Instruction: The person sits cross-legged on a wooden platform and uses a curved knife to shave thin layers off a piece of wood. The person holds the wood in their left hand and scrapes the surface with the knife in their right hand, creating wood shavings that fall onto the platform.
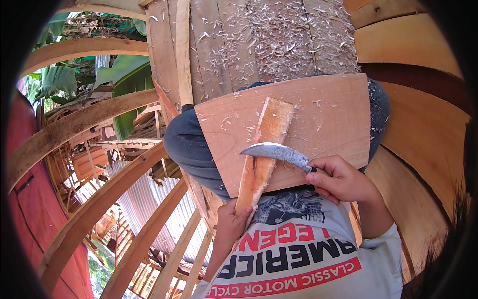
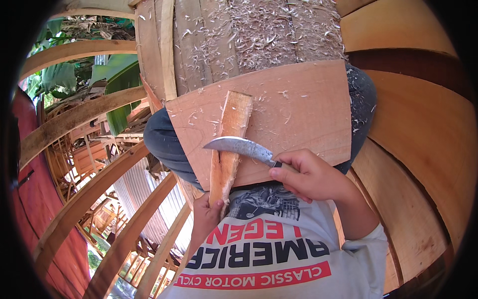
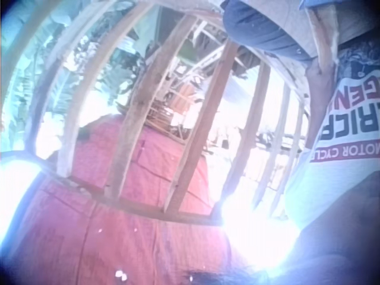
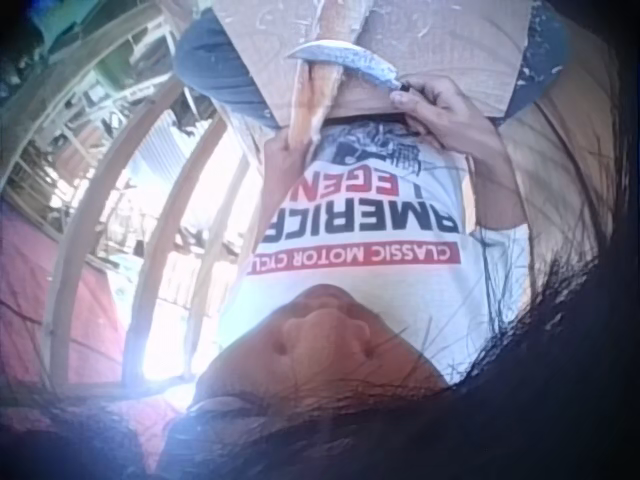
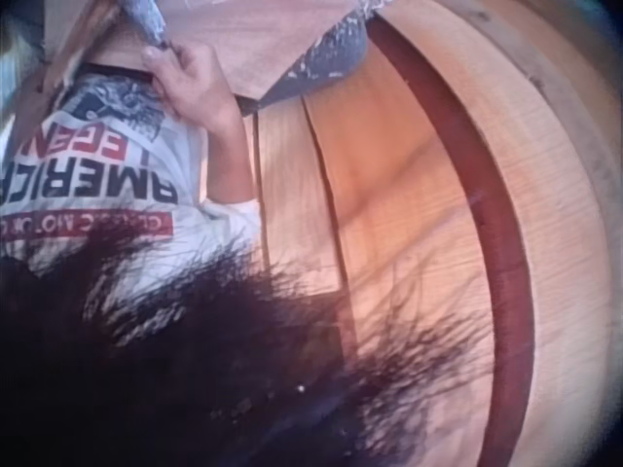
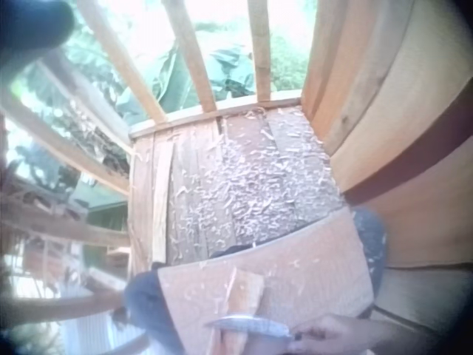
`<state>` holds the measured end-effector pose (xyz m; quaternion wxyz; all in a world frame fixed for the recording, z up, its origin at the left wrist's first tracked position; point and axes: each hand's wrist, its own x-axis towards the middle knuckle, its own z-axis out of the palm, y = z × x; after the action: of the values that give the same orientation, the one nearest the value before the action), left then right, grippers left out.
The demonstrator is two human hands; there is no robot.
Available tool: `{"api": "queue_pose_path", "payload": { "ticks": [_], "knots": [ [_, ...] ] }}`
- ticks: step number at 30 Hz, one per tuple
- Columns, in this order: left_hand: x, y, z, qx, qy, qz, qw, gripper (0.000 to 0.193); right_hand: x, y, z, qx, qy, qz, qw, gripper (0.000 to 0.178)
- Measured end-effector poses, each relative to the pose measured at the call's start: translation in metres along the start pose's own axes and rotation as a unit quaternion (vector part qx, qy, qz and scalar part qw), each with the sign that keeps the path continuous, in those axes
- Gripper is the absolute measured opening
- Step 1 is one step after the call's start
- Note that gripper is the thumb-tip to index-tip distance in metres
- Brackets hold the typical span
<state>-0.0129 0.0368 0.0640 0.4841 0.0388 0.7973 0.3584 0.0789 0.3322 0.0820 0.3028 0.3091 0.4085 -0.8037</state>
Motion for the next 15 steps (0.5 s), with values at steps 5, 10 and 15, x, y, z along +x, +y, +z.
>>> {"api": "queue_pose_path", "payload": {
  "ticks": [5, 10, 15],
  "knots": [
    [0.002, -0.005, 0.000, 0.001, 0.007, 0.004, 1.000, 0.028, 0.000, -0.003, 0.001, 0.012, 0.011, 0.001, 1.000, 0.024],
    [0.002, -0.011, 0.000, -0.001, -0.004, -0.005, 1.000, 0.030, -0.004, -0.003, 0.004, 0.036, 0.035, -0.013, 0.999, 0.024],
    [0.001, -0.011, 0.003, -0.022, 0.006, -0.011, 1.000, 0.031, -0.004, 0.001, 0.003, 0.022, 0.109, -0.044, 0.993, 0.022]
  ]
}}
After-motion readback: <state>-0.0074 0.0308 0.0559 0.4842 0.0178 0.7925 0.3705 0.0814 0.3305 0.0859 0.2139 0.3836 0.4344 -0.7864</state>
